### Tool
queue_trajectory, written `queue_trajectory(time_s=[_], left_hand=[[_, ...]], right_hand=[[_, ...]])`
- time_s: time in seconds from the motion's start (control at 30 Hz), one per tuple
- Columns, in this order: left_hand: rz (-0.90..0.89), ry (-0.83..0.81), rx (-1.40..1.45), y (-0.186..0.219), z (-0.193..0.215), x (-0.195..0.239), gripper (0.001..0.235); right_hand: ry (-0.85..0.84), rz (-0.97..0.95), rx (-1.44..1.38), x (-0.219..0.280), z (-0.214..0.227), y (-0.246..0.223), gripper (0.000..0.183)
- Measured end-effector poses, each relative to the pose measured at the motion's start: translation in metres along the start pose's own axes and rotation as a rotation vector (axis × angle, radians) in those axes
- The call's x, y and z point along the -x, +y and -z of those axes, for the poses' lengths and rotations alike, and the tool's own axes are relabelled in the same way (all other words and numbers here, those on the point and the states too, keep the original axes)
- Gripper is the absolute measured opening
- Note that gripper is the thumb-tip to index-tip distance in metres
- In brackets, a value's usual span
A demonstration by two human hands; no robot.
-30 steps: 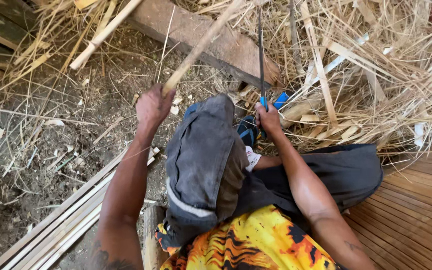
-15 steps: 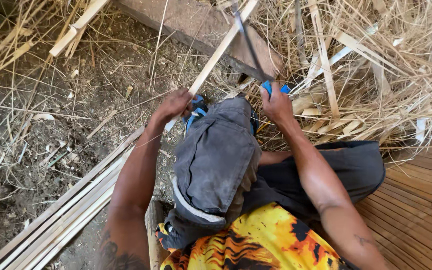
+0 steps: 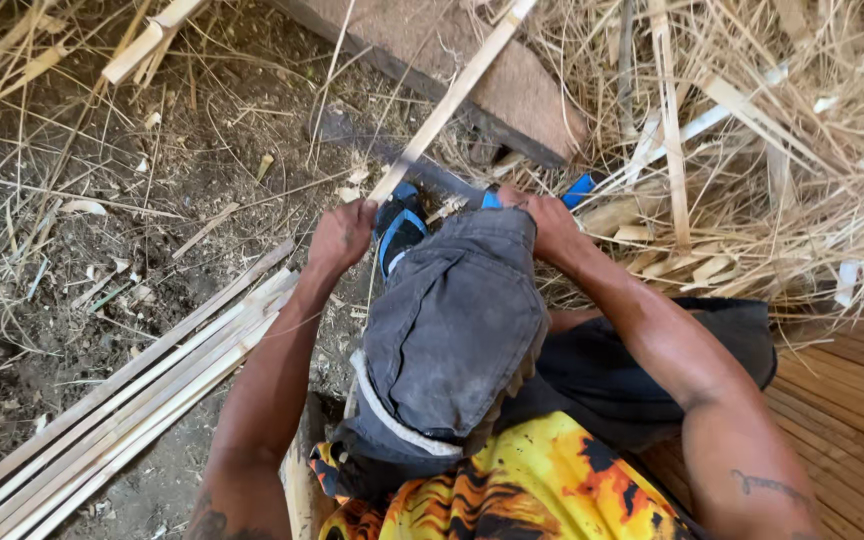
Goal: The person sits on the ground and uses a machete to split long bamboo poles into thin strips. They hold the pole with one hand and repeatedly strike it with the machete to separate the material, placing the finished strips aside.
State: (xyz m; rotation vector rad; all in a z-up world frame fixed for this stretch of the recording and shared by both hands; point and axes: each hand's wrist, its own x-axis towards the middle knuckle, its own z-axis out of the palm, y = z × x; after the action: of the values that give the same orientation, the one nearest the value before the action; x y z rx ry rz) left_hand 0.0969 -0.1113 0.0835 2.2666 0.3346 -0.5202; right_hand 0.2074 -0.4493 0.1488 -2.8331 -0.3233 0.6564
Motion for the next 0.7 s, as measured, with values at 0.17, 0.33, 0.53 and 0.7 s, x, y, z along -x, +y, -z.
queue_trajectory(time_s=[0.17,0.33,0.53,0.7], left_hand=[[0.013,-0.044,-0.041,-0.035,-0.002,0.042,0.049],[-0.036,-0.027,-0.045,-0.058,-0.008,0.030,0.040],[-0.010,-0.068,-0.050,-0.066,-0.020,0.046,0.049],[0.080,-0.085,0.014,-0.065,0.005,0.065,0.055]], right_hand=[[-0.045,-0.125,0.054,-0.011,0.005,0.028,0.058],[-0.031,-0.129,0.139,-0.019,0.008,0.043,0.060],[-0.027,-0.123,0.030,-0.011,-0.006,0.033,0.054],[0.043,-0.003,0.120,-0.028,0.009,0.068,0.046]])
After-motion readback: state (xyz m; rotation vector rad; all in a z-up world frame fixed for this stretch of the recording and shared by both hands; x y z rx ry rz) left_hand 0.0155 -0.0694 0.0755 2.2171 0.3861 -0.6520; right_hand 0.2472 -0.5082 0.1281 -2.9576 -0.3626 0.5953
